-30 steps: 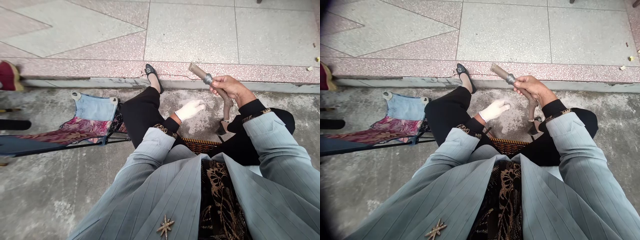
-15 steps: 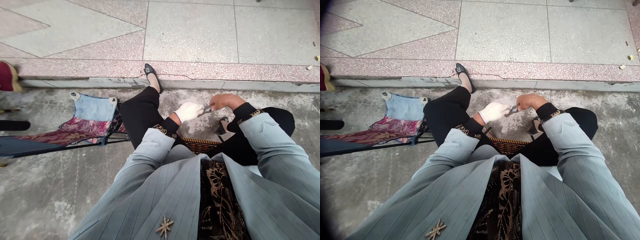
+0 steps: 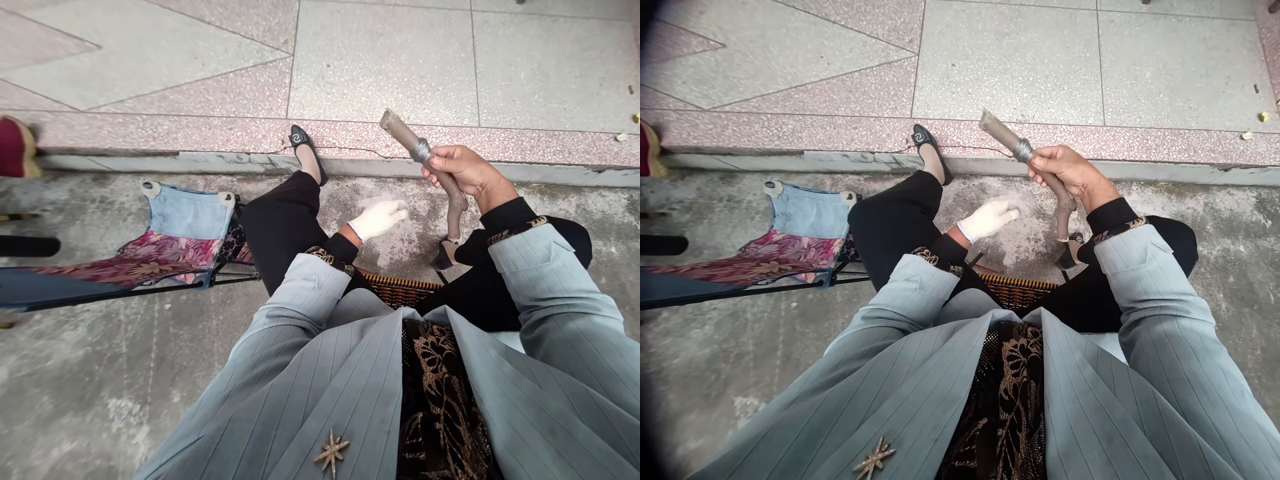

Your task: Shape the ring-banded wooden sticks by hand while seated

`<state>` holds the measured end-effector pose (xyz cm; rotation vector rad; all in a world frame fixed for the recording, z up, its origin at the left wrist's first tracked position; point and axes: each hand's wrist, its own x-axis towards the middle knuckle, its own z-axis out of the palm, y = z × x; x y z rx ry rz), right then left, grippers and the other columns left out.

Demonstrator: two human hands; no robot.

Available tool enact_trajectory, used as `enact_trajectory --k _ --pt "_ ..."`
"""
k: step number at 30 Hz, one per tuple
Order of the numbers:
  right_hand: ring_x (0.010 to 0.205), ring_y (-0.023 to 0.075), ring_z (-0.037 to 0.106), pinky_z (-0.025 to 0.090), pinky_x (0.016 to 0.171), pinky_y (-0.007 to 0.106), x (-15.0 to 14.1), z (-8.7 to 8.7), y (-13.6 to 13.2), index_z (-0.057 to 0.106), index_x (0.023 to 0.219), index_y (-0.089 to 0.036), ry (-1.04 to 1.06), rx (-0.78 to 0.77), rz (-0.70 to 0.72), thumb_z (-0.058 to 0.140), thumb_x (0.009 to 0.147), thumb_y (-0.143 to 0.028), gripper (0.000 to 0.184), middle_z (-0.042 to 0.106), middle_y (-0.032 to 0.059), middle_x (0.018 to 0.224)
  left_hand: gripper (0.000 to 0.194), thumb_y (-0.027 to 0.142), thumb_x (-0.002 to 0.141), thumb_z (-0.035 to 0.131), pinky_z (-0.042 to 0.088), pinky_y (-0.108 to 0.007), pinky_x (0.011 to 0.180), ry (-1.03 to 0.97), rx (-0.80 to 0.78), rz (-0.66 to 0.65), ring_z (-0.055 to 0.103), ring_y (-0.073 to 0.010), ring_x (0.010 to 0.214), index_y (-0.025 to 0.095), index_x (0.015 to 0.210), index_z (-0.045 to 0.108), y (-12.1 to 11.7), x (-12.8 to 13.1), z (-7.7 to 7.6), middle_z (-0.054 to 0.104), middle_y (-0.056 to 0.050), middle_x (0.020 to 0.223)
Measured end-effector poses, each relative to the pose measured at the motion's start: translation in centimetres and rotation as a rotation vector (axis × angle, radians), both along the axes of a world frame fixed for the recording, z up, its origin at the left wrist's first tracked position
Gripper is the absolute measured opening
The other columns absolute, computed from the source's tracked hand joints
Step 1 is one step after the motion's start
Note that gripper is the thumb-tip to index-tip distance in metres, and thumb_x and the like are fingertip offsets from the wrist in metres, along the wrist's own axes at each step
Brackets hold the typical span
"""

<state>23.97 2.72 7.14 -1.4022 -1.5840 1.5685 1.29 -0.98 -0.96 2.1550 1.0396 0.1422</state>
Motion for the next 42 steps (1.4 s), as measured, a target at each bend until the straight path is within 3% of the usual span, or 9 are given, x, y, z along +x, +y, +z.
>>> enact_trajectory --k 5,9,12,17,23,28,35,38,42 --pt "0.078 0.0198 0.062 0.049 0.067 0.031 -0.3 -2.2 0.8 0.068 0.112 -0.011 -0.413 -0.007 -0.092 0.062 0.090 -0.037 0.034 0.069 0.0112 0.091 0.037 0.039 0.100 0.035 0.043 -0.029 0.078 0.061 0.057 -0.088 0.064 -0.0190 0.087 0.019 0.109 0.065 -0.6 0.5 0.1 0.070 -0.004 0.095" --pt "0.094 0.0270 0.063 0.044 0.072 0.033 -1.3 -3.2 0.7 0.071 0.110 -0.012 -0.952 0.055 0.211 0.063 0.088 -0.032 0.031 0.070 0.0145 0.105 0.038 0.040 0.101 0.034 0.042 -0.030 0.075 0.215 0.148 -0.128 0.065 -0.0214 0.087 0.018 0.106 0.065 -0.8 0.6 0.2 0.072 -0.007 0.096" --pt "0.095 0.0281 0.063 0.041 0.070 0.033 -1.9 -3.4 0.4 0.069 0.113 -0.013 -1.089 0.058 0.420 0.060 0.089 -0.035 0.033 0.069 0.0166 0.111 0.038 0.040 0.101 0.034 0.042 -0.030 0.074 0.258 0.191 -0.140 0.066 -0.0219 0.088 0.018 0.107 0.065 -0.8 0.5 0.4 0.072 -0.008 0.098" --pt "0.082 0.0242 0.062 0.038 0.065 0.033 -1.8 -3.0 -0.2 0.073 0.101 -0.014 -1.062 -0.056 0.718 0.060 0.090 -0.032 0.024 0.070 0.0150 0.100 0.037 0.038 0.101 0.035 0.044 -0.028 0.078 0.250 0.215 -0.097 0.067 -0.0202 0.093 0.021 0.117 0.064 -0.5 -0.1 1.2 0.072 -0.006 0.104" --pt "0.068 0.0154 0.058 0.041 0.066 0.029 -1.4 -2.9 -0.5 0.074 0.108 -0.017 -0.550 -0.312 0.956 0.073 0.080 -0.039 0.036 0.070 0.0051 0.082 0.036 0.037 0.100 0.038 0.045 -0.029 0.082 0.160 0.118 -0.006 0.065 -0.0210 0.096 0.019 0.114 0.065 0.4 -0.8 0.8 0.071 -0.007 0.103" --pt "0.068 0.0114 0.056 0.045 0.066 0.026 -0.8 -1.2 -0.4 0.073 0.108 -0.018 -0.056 -0.234 0.639 0.076 0.076 -0.045 0.042 0.068 0.0007 0.081 0.035 0.033 0.099 0.039 0.047 -0.033 0.080 0.065 -0.042 0.075 0.063 -0.0197 0.084 0.010 0.109 0.064 0.5 -0.5 -0.1 0.070 -0.011 0.100" --pt "0.064 0.0112 0.055 0.047 0.060 0.025 -0.7 -1.0 -0.3 0.068 0.086 -0.017 0.147 -0.167 0.099 0.080 0.073 -0.046 0.035 0.066 0.0030 0.077 0.034 0.037 0.098 0.039 0.045 -0.030 0.082 -0.008 0.033 0.013 0.063 -0.0203 0.093 0.016 0.101 0.066 0.2 -0.3 -0.1 0.069 -0.006 0.098" --pt "0.066 0.0123 0.056 0.048 0.062 0.027 -1.1 -1.5 0.0 0.066 0.093 -0.015 -0.014 -0.130 -0.014 0.073 0.082 -0.043 0.031 0.066 0.0060 0.081 0.035 0.037 0.100 0.037 0.044 -0.029 0.080 0.062 0.055 -0.047 0.064 -0.0192 0.090 0.017 0.100 0.066 -0.1 0.0 -0.2 0.070 -0.005 0.095" --pt "0.079 0.0187 0.059 0.044 0.069 0.031 -1.7 -2.5 0.3 0.070 0.102 -0.012 -0.695 0.018 0.129 0.066 0.087 -0.028 0.022 0.067 0.0103 0.090 0.039 0.040 0.101 0.034 0.044 -0.031 0.079 0.235 0.140 -0.085 0.066 -0.0227 0.091 0.017 0.111 0.065 -0.5 0.4 -0.3 0.072 -0.008 0.099"
